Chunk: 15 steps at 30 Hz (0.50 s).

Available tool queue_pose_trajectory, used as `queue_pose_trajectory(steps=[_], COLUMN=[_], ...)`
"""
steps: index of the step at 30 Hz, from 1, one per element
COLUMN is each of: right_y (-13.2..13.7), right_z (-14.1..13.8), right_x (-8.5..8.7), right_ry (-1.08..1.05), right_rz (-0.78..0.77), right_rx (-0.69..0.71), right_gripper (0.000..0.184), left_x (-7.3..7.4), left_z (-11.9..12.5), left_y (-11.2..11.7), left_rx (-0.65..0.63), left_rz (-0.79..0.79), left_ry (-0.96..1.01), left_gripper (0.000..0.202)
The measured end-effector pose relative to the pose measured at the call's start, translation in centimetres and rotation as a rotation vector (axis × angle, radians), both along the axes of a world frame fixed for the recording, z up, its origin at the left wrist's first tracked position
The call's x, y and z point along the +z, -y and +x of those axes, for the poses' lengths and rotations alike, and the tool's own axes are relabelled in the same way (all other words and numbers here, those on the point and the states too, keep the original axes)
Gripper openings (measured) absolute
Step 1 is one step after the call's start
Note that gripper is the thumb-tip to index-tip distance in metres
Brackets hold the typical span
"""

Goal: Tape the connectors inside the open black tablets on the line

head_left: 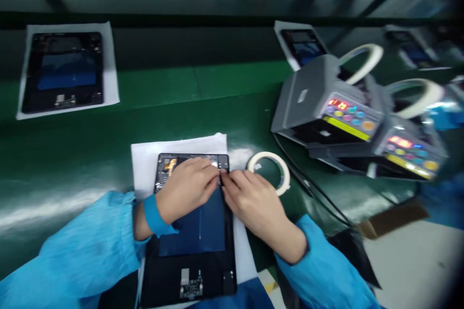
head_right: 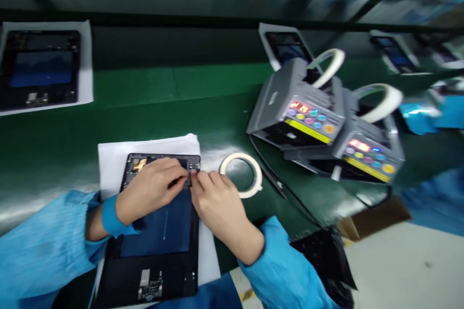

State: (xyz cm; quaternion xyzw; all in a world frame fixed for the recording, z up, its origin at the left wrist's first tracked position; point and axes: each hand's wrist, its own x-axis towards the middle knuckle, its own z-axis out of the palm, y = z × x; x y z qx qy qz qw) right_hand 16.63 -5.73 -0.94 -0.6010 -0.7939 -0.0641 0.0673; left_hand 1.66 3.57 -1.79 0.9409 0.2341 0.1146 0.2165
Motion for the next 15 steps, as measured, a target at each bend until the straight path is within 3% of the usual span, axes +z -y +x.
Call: queue_pose_trajectory(steps=[2, 4, 7, 9, 12, 15], right_y=[1.1, 2.9, 6.5, 8.5, 9.7, 9.2], right_z=[0.8, 3.1, 8.8, 12.8, 17.1, 18.9], right_x=[0.0, 0.0, -0.1, -0.3, -0.7, -0.9], right_ry=[-0.025, -0.076, 0.001, 0.147, 0.266, 0.295], right_rz=[-0.019, 0.087, 0.466, 0.624, 0.673, 0.609], right_rx=[0.013, -0.02, -0.301, -0.466, -0.552, -0.611], right_gripper=[0.033, 0.035, 0.039, 0.041, 0.032, 0.023], left_x=[0.3, 0.8, 2.2, 3.0, 3.2, 2.1], left_z=[0.1, -0.4, -2.6, -5.1, -8.8, -10.8], left_y=[-0.2, -0.5, -1.6, -2.7, -4.4, -5.2], left_rx=[0.0, -0.032, -0.084, -0.058, 0.029, 0.054], left_rz=[0.003, 0.045, 0.2, 0.278, 0.321, 0.305], left_ry=[0.007, -0.004, -0.06, -0.098, -0.128, -0.088], left_gripper=[0.017, 0.018, 0.022, 0.027, 0.037, 0.035])
